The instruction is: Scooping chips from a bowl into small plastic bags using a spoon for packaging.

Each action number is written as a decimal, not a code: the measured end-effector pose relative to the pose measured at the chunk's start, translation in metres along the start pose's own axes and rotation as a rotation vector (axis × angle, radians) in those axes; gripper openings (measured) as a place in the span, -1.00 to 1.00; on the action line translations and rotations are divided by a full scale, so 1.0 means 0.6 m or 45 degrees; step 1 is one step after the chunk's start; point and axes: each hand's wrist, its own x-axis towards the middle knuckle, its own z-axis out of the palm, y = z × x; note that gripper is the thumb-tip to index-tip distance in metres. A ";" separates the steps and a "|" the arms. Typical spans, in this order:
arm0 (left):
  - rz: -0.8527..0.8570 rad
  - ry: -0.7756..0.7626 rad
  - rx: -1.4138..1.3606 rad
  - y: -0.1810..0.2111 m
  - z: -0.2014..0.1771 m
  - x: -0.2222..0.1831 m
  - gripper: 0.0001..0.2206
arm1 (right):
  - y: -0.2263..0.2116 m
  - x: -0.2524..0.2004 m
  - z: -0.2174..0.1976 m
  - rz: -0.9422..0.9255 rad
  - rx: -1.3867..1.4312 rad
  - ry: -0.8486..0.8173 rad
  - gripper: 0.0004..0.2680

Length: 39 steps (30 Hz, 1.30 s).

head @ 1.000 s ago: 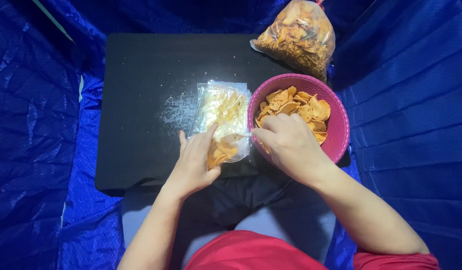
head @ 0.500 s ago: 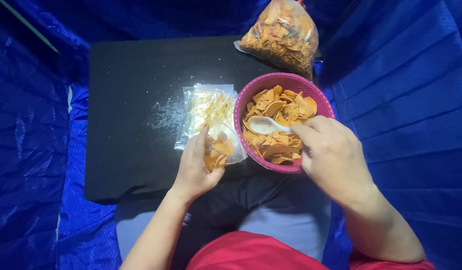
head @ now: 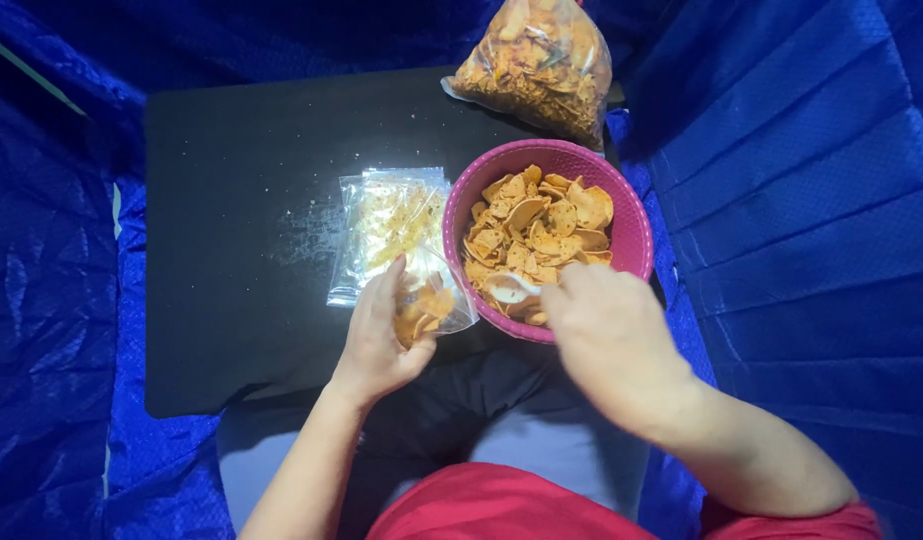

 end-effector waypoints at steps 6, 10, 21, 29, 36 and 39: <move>-0.026 -0.037 0.021 0.004 -0.002 0.001 -0.07 | -0.050 0.017 -0.012 -0.188 -0.133 0.121 -0.94; -0.029 -0.060 0.035 0.003 -0.004 0.001 -0.08 | -0.040 0.016 0.012 -0.236 -0.069 0.138 -0.95; -0.037 -0.085 0.056 0.002 -0.002 0.001 -0.08 | 0.078 -0.036 0.043 0.240 0.810 -0.135 -0.83; -0.021 -0.077 0.112 -0.001 0.004 -0.003 -0.09 | 0.119 -0.042 0.020 0.309 0.478 0.072 -0.80; -0.060 -0.076 0.122 -0.002 0.008 -0.005 -0.09 | 0.131 -0.037 0.034 0.298 0.218 -0.015 -0.83; -0.073 -0.094 0.097 0.003 0.006 -0.001 -0.10 | 0.133 -0.032 0.039 0.245 0.228 -0.038 -0.85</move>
